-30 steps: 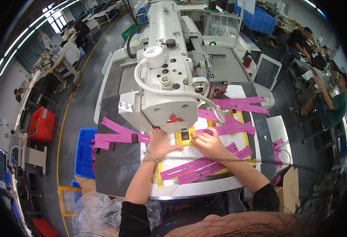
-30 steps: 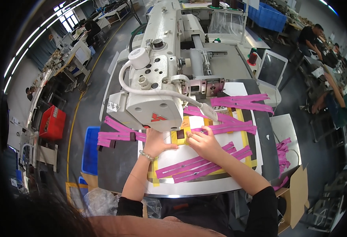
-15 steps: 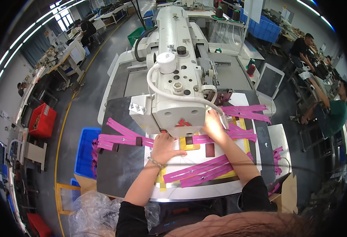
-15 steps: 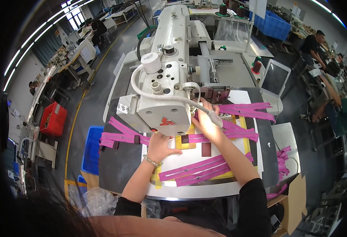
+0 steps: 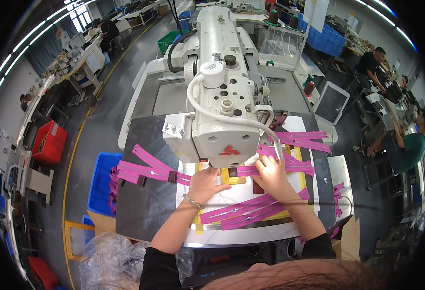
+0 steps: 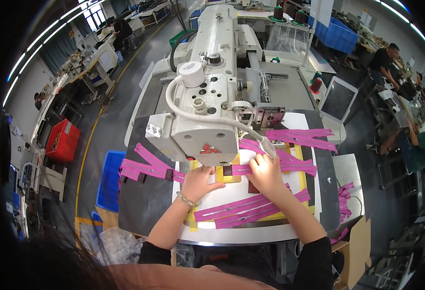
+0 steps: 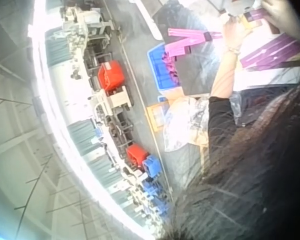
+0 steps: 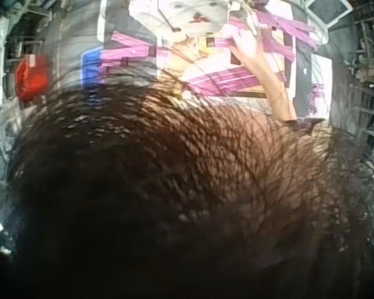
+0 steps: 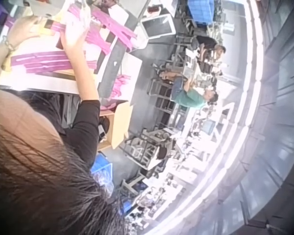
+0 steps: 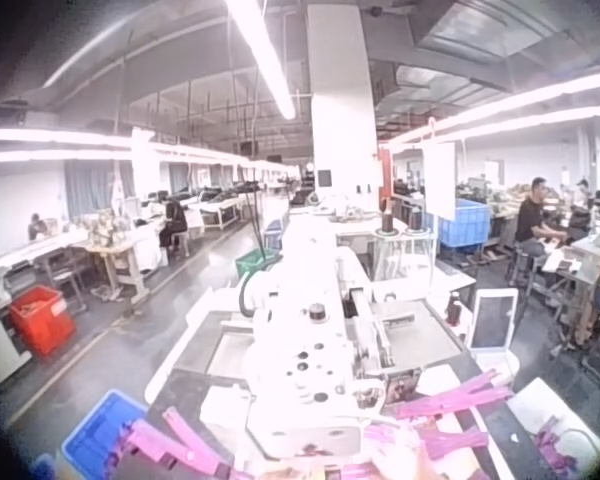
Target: The recorder is sewing pink fabric straps and black leather components using an industrial sewing machine.
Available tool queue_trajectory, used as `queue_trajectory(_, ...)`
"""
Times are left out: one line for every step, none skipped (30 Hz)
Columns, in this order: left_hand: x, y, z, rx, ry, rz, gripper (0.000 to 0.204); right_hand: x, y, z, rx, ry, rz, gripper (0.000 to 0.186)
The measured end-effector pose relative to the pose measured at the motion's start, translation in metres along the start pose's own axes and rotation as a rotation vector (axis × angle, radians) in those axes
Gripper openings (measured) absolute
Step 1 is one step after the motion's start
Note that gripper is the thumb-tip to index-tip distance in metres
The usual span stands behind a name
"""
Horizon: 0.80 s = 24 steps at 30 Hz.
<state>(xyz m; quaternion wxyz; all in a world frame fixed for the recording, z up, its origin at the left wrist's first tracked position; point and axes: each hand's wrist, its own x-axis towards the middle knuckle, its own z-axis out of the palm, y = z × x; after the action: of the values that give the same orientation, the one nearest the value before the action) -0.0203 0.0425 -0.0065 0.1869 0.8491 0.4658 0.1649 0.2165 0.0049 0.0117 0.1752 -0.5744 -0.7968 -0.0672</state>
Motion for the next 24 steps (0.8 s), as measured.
queue_trajectory(0.0,0.001,0.001,0.002,0.015,0.008,0.055,-0.001,0.001,0.001,-0.002,-0.002,0.002,0.031)
queue_trajectory(0.0,0.001,0.001,0.005,0.03,0.016,0.053,-0.002,0.001,0.003,0.031,0.005,0.001,0.029)
queue_trajectory(0.0,0.001,0.002,0.003,0.027,0.017,0.053,-0.003,0.001,0.005,0.063,0.01,0.002,0.027)
queue_trajectory(-0.001,0.001,0.003,0.015,0.051,0.035,0.051,-0.003,0.002,0.009,0.063,0.008,0.005,0.027)
queue_trajectory(-0.002,0.0,0.003,0.028,0.075,0.053,0.05,-0.002,0.002,0.013,0.046,0.046,-0.041,0.025)
queue_trajectory(-0.002,-0.001,0.005,0.026,0.073,0.055,0.05,0.0,0.002,0.017,0.027,0.084,-0.088,0.023)
queue_trajectory(-0.003,-0.002,0.007,0.027,0.105,0.069,0.049,0.0,0.001,0.021,0.025,0.083,-0.086,0.023)
queue_trajectory(-0.003,-0.003,0.009,0.029,0.136,0.082,0.047,-0.001,-0.001,0.024,0.075,0.083,-0.085,0.022)
queue_trajectory(-0.002,-0.001,0.008,0.026,0.133,0.082,0.047,-0.001,-0.003,0.027,0.125,0.079,-0.083,0.02)
queue_trajectory(-0.001,0.002,0.005,0.019,0.084,0.048,0.047,0.0,-0.003,0.026,0.192,0.111,-0.109,0.02)
queue_trajectory(0.001,0.004,0.005,0.012,0.035,0.015,0.046,0.0,-0.003,0.028,0.191,0.108,-0.106,0.02)
queue_trajectory(0.001,0.002,0.007,0.011,0.032,0.012,0.046,0.001,-0.006,0.028,0.211,0.117,-0.115,0.022)
queue_trajectory(0.001,-0.002,0.01,0.006,0.135,0.075,0.045,0.001,-0.007,0.028,0.231,0.126,-0.124,0.024)
queue_trajectory(0.0,-0.005,0.012,0.001,0.239,0.139,0.045,0.001,-0.007,0.028,0.232,0.124,-0.123,0.024)
queue_trajectory(0.001,-0.006,0.012,0.0,0.237,0.14,0.045,0.001,-0.006,0.03,0.293,0.102,-0.119,0.026)
queue_trajectory(0.002,-0.007,0.011,-0.024,0.241,0.149,0.044,0.002,-0.004,0.032,0.354,0.08,-0.114,0.029)
queue_trajectory(0.002,-0.006,0.011,-0.047,0.245,0.158,0.044,0.003,-0.001,0.034,0.354,0.08,-0.112,0.029)
queue_trajectory(0.002,-0.006,0.01,-0.046,0.244,0.157,0.044,0.005,0.0,0.036,0.492,0.151,-0.109,0.032)
queue_trajectory(0.002,-0.006,0.01,-0.062,0.244,0.148,0.043,0.006,0.0,0.037,0.631,0.223,-0.105,0.037)
queue_trajectory(0.002,-0.005,0.008,-0.077,0.245,0.139,0.042,0.005,0.001,0.036,0.632,0.224,-0.105,0.037)
queue_trajectory(0.002,-0.005,0.008,-0.076,0.244,0.137,0.042,0.004,0.0,0.033,0.689,0.182,-0.067,0.039)
queue_trajectory(0.002,-0.004,0.008,-0.074,0.252,0.139,0.04,0.003,-0.001,0.031,0.746,0.139,-0.03,0.041)
queue_trajectory(0.002,-0.004,0.008,-0.072,0.26,0.142,0.038,0.002,0.0,0.032,0.749,0.138,-0.03,0.041)
queue_trajectory(0.002,-0.004,0.009,-0.072,0.259,0.141,0.038,0.001,0.001,0.031,0.748,0.106,-0.017,0.042)
